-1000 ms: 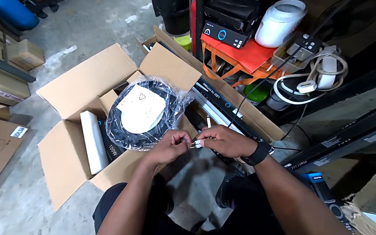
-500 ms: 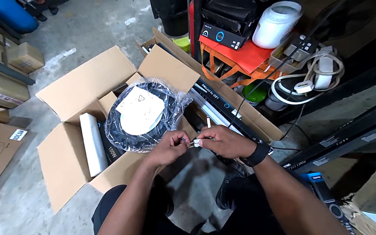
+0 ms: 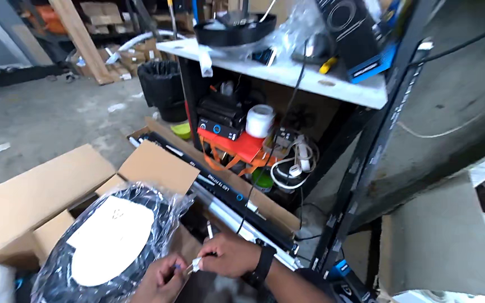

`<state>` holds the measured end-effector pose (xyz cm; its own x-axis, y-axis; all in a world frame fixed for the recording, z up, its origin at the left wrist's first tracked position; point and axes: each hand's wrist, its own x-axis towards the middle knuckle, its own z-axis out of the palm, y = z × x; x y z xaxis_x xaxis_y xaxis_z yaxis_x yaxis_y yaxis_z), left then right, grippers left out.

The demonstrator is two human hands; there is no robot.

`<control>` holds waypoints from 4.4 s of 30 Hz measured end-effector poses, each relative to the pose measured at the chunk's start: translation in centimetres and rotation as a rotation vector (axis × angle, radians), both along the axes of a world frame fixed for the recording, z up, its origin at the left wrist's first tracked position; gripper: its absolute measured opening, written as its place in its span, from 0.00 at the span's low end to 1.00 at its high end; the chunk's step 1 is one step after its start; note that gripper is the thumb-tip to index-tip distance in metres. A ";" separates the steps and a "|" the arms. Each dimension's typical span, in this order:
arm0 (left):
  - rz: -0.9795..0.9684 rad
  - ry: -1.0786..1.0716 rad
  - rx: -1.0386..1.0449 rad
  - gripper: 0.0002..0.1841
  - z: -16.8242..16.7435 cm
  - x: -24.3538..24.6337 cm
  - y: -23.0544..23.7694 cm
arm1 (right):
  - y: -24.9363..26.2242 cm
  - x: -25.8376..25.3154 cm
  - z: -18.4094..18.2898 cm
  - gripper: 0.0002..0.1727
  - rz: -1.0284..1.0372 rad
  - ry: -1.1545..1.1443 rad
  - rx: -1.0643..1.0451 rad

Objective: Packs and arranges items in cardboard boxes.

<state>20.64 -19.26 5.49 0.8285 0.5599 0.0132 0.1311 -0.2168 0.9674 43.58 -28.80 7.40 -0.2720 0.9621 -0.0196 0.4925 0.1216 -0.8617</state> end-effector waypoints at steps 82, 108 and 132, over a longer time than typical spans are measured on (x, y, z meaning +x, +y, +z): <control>-0.109 0.068 -0.025 0.06 -0.8 -0.6 1.2 | 0.0 -0.1 -1.1 0.20 -0.051 -0.012 -0.152; -0.122 0.024 -0.077 0.05 -0.6 -0.5 1.1 | 0.0 0.3 -1.1 0.20 0.016 -0.001 -0.163; -0.088 0.028 0.015 0.06 -0.7 -0.3 0.8 | -0.1 0.2 -1.4 0.20 -0.024 0.062 -0.134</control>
<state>20.35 -18.46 4.76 0.8746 0.4848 -0.0023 0.1374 -0.2434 0.9601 43.78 -28.95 6.01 -0.2538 0.9582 -0.1323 0.4389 -0.0078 -0.8985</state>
